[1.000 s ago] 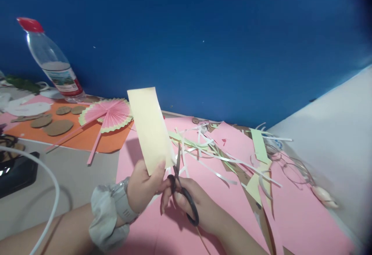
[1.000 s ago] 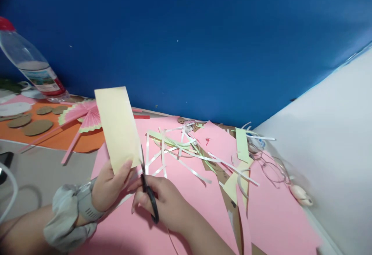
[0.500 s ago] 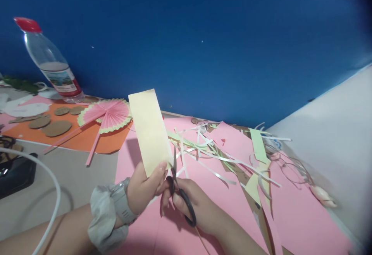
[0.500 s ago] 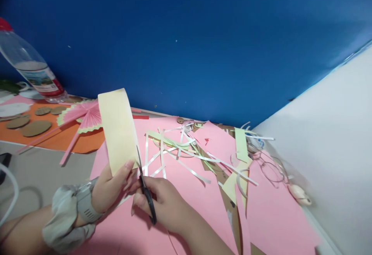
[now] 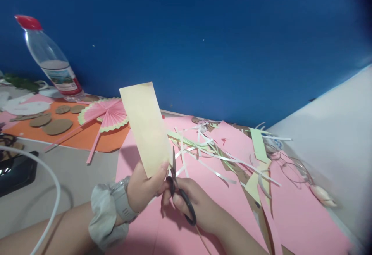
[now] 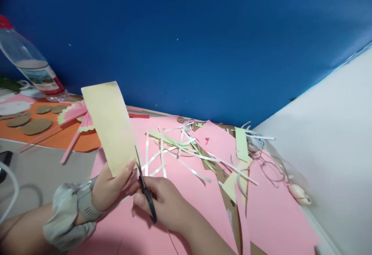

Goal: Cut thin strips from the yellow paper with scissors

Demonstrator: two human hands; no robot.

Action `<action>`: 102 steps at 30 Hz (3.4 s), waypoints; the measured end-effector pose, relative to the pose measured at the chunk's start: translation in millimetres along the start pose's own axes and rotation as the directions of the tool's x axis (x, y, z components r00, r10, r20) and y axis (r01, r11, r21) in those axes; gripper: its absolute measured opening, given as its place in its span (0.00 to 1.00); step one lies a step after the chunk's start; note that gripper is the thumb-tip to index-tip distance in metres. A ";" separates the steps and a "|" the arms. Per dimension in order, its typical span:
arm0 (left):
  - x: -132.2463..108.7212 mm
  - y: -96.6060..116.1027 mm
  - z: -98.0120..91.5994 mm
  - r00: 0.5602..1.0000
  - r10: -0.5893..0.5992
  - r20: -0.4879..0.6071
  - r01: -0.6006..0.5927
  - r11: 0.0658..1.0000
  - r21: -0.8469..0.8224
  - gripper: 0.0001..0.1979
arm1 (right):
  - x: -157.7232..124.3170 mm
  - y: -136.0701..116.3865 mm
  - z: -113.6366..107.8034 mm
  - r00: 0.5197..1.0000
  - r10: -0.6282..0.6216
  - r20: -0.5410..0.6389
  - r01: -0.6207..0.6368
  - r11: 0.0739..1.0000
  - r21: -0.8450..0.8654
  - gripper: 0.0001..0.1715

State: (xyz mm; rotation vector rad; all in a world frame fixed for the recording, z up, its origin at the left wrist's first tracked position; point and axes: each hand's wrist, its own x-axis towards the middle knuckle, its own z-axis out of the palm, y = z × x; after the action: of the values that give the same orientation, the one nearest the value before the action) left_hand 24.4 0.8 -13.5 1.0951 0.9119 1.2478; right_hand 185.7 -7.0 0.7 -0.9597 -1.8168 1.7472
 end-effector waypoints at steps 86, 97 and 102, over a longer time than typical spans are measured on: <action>4.5 -4.1 0.3 0.995 0.020 -0.094 -0.010 0.994 0.110 0.18 | 0.8 8.4 4.3 0.996 0.094 -0.004 -0.091 0.970 0.225 0.29; 3.1 -2.4 0.6 0.993 -0.014 -0.121 0.023 0.997 0.076 0.20 | 1.1 11.7 3.8 0.996 0.088 -0.018 -0.082 0.972 0.222 0.28; 4.2 -2.4 2.3 0.991 -0.034 -0.132 0.040 0.998 0.043 0.19 | 1.3 13.3 4.2 0.996 0.090 -0.010 -0.085 0.969 0.233 0.29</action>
State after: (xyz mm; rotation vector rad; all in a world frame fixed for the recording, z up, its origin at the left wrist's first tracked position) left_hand 27.7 4.7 -15.0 1.0362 1.0601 1.2862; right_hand 184.2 -9.3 -13.0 -0.9698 -1.5355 1.9442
